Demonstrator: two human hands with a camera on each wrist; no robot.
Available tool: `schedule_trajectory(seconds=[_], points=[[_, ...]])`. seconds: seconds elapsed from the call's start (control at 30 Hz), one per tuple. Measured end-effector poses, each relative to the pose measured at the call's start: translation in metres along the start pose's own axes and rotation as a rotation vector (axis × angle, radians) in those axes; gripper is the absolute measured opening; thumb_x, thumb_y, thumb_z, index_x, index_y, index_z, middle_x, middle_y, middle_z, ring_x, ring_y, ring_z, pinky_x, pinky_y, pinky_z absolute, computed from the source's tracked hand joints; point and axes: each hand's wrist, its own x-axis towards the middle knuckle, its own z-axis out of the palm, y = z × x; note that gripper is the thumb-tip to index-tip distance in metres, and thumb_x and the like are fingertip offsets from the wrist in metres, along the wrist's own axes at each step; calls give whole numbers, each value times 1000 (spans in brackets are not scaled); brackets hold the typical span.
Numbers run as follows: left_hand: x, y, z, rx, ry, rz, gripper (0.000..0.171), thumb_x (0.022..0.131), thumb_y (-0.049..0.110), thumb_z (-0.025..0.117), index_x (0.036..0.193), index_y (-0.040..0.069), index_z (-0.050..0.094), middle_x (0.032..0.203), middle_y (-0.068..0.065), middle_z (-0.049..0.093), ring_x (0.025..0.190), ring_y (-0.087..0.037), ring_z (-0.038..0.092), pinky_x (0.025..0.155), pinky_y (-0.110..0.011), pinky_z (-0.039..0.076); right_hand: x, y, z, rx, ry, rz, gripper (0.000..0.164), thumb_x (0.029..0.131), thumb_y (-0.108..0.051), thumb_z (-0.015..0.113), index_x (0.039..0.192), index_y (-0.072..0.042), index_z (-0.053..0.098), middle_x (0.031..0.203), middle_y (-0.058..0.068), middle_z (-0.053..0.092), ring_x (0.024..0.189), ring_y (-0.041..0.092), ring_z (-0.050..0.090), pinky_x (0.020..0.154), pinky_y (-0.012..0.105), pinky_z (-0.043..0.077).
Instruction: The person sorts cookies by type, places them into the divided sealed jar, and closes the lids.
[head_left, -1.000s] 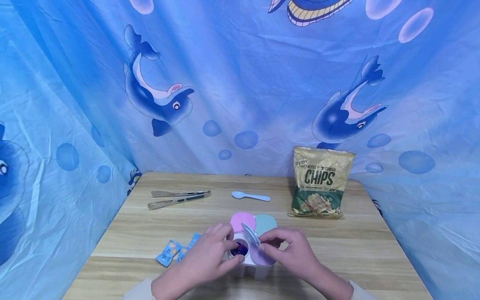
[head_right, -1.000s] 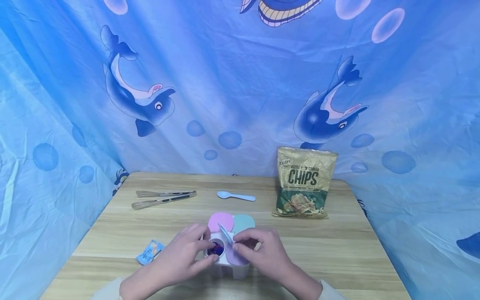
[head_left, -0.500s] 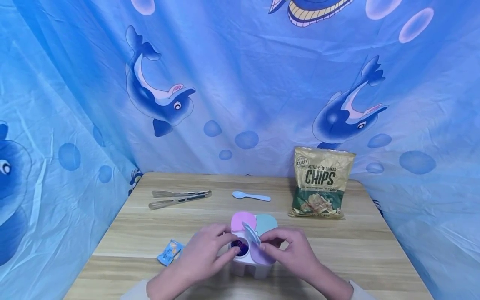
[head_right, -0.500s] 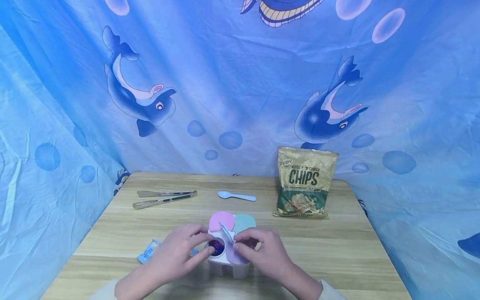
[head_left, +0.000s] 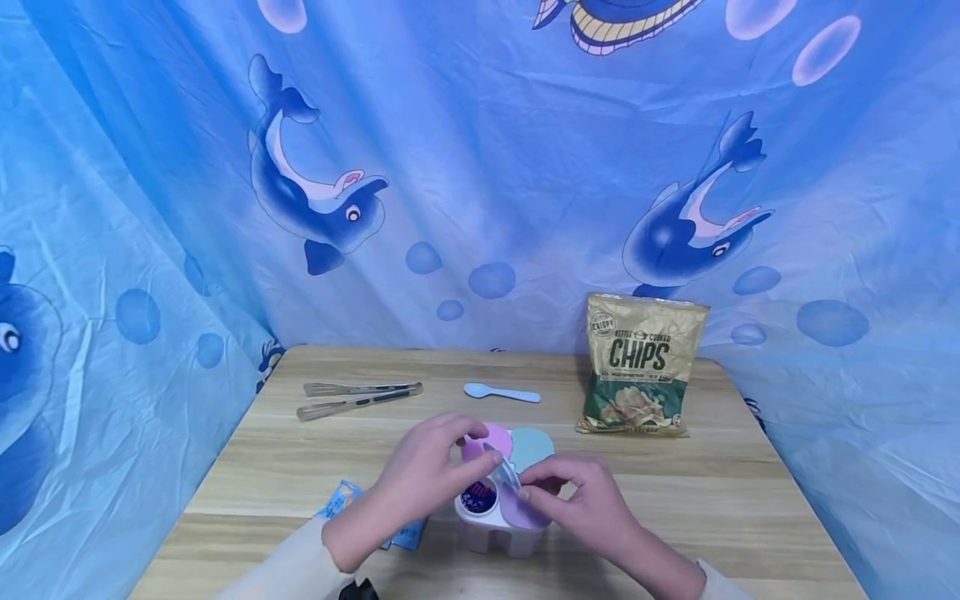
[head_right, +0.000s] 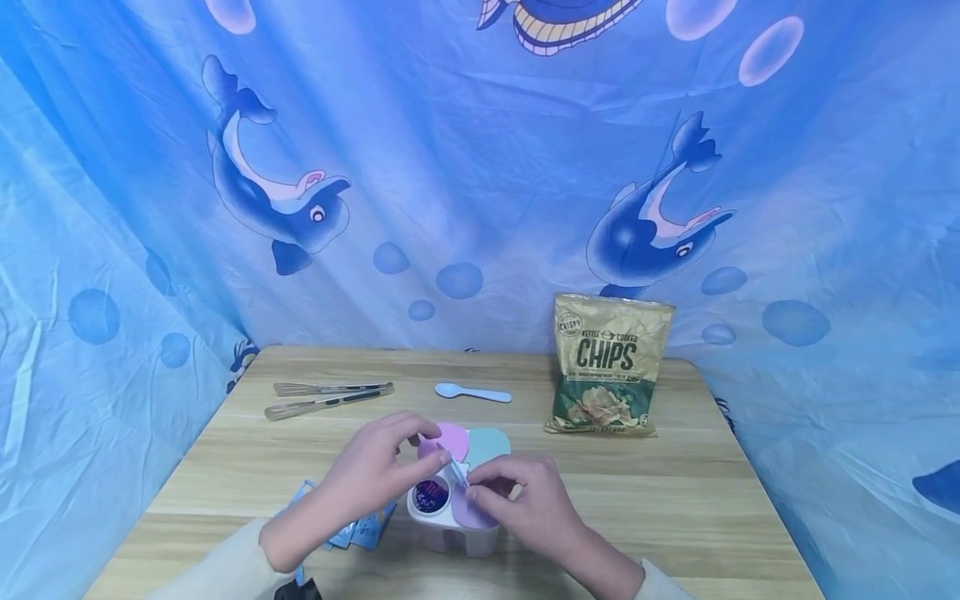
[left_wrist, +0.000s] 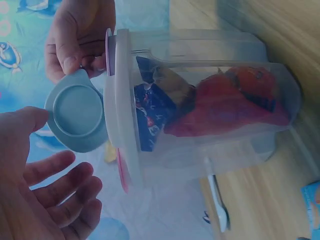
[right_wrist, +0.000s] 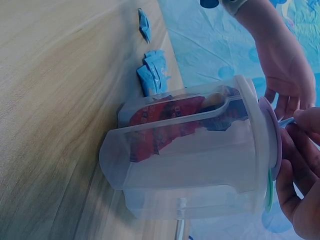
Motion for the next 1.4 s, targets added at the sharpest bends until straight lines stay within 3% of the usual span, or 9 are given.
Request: schedule_trajectory(seconds=[0.3, 0.6, 0.8, 1.0, 1.17, 1.4], points=[[6, 5, 1, 27, -45, -25, 41, 84, 64, 75, 94, 24, 75, 88, 11, 71, 78, -10, 62, 67, -23, 48, 1, -1, 0, -9, -14, -5, 13, 87, -13, 83, 99, -16, 80, 90, -6, 78, 76, 5, 69, 66, 27, 59], [-1, -1, -5, -64, -107, -69, 40, 81, 62, 78, 97, 25, 75, 93, 13, 71, 87, -10, 64, 74, -28, 51, 1, 3, -9, -26, -58, -10, 19, 87, -18, 83, 105, -18, 78, 101, -4, 77, 85, 12, 70, 70, 29, 58], [-14, -8, -9, -69, -133, -42, 43, 83, 64, 76, 105, 27, 74, 102, 17, 69, 97, -9, 63, 84, -34, 53, -1, 9, -16, -125, -42, 5, 26, 86, -25, 84, 111, -20, 77, 117, -3, 74, 103, 15, 70, 78, 29, 57], [-27, -15, -10, -55, -110, 9, 43, 83, 61, 78, 107, 25, 74, 107, 18, 68, 101, -9, 65, 88, -36, 56, -4, 13, -21, -173, -43, 38, 45, 82, -33, 87, 123, -20, 72, 133, 1, 68, 119, 19, 66, 88, 37, 58], [-34, -21, -9, -63, -97, 35, 34, 81, 53, 83, 103, 28, 73, 108, 19, 68, 101, -9, 65, 88, -35, 56, -6, 14, -22, -183, -55, 77, 53, 80, -38, 87, 127, -21, 70, 139, -1, 65, 125, 21, 63, 92, 43, 58], [-39, -28, -7, -59, -97, 64, 26, 82, 43, 85, 99, 30, 71, 106, 22, 66, 98, -6, 65, 86, -32, 56, -7, 16, -23, -180, -69, 59, 56, 80, -37, 87, 130, -20, 68, 141, 0, 63, 127, 21, 61, 91, 45, 57]])
